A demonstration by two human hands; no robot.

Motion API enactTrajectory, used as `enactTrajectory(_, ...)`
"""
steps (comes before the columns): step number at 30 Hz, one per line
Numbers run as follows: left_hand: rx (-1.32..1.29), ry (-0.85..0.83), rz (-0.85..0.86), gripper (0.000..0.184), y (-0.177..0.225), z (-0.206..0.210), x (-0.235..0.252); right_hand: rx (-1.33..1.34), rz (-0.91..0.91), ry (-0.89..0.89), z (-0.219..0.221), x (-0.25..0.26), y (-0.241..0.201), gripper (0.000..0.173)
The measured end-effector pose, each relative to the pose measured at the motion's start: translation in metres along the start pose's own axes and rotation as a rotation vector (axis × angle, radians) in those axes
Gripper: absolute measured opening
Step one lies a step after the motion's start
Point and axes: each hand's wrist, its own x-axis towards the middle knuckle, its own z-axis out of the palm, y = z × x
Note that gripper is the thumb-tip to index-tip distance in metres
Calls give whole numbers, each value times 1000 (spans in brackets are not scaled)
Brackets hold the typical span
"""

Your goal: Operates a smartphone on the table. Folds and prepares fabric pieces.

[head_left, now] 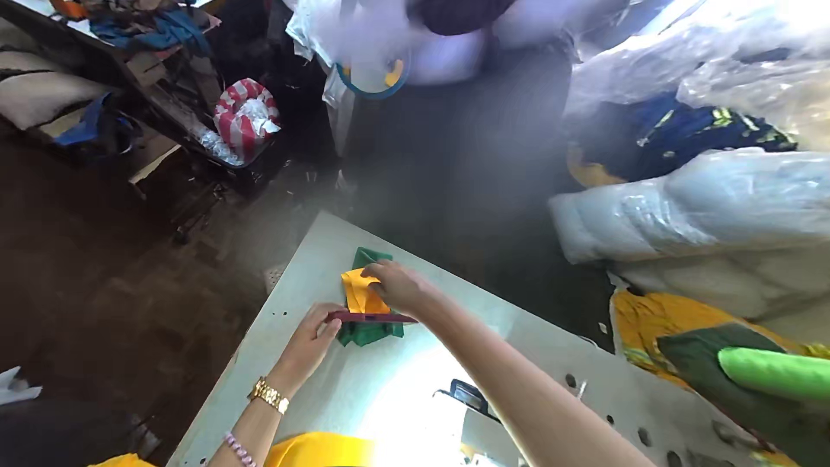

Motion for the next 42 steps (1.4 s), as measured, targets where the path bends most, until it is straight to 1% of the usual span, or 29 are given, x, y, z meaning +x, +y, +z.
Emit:
enactTrajectory(2,-25,-4,12,33,-2,1,-4,-52,-10,-5,15,30,6,36)
enactTrajectory(4,-20,-13,15,32,-2,1,-8,-97,19,-49,27,49,9,48)
enactTrajectory(5,-10,-16,15,32,-2,1,-9,-117,33,-66,33,56,11,51)
enactTrajectory(6,5,-18,18,32,-3,1,-11,-127,41,-73,38,61,13,49)
enactTrajectory(9,29,-23,51,32,-5,0,-14,-133,-13,-63,40,67,19,24)
enactTrajectory(10,30,-22,66,32,-6,0,-15,-114,-37,-62,36,66,20,20)
enactTrajectory(12,39,-23,69,31,-5,0,-16,-70,-55,-56,25,64,22,20)
enactTrajectory(16,36,-33,81,31,-5,-1,-19,-15,-16,143,13,60,34,19)
enactTrajectory(17,32,-35,85,31,-5,-1,-19,-13,-2,178,13,59,37,22)
enactTrajectory(19,23,-34,91,31,-6,-1,-19,-24,14,200,14,56,39,32)
enactTrajectory(20,24,-35,89,31,-6,-1,-19,-34,4,200,14,53,39,33)
enactTrajectory(21,28,-33,90,31,-6,0,-19,-33,-16,177,13,49,38,29)
enactTrajectory(23,28,-32,81,31,-5,0,-19,-2,-85,63,15,40,35,22)
enactTrajectory(25,27,-28,80,32,-5,0,-19,-40,-90,-147,20,33,26,30)
enactTrajectory(26,29,-28,80,32,-5,0,-19,-109,-76,-228,24,31,22,35)
enactTrajectory(27,31,-29,83,31,-5,0,-18,-181,-70,-272,29,31,20,39)
enactTrajectory(28,31,-30,83,31,-5,0,-18,-231,-72,-277,33,31,20,39)
enactTrajectory(30,29,-31,80,31,-6,0,-18,-282,-99,-224,38,34,22,28)
enactTrajectory(32,36,-30,84,31,-6,0,-18,-282,-135,-165,40,35,25,18)
enactTrajectory(33,40,-29,84,31,-6,0,-17,-252,-144,-157,36,35,26,15)
enactTrajectory(37,38,-40,62,33,-3,-1,-19,-44,-180,-42,21,25,20,10)
enactTrajectory(39,36,-42,61,33,-3,-1,-19,13,-214,11,20,20,16,7)
enactTrajectory(42,36,-48,74,32,-4,-1,-18,33,-183,-61,22,19,10,8)
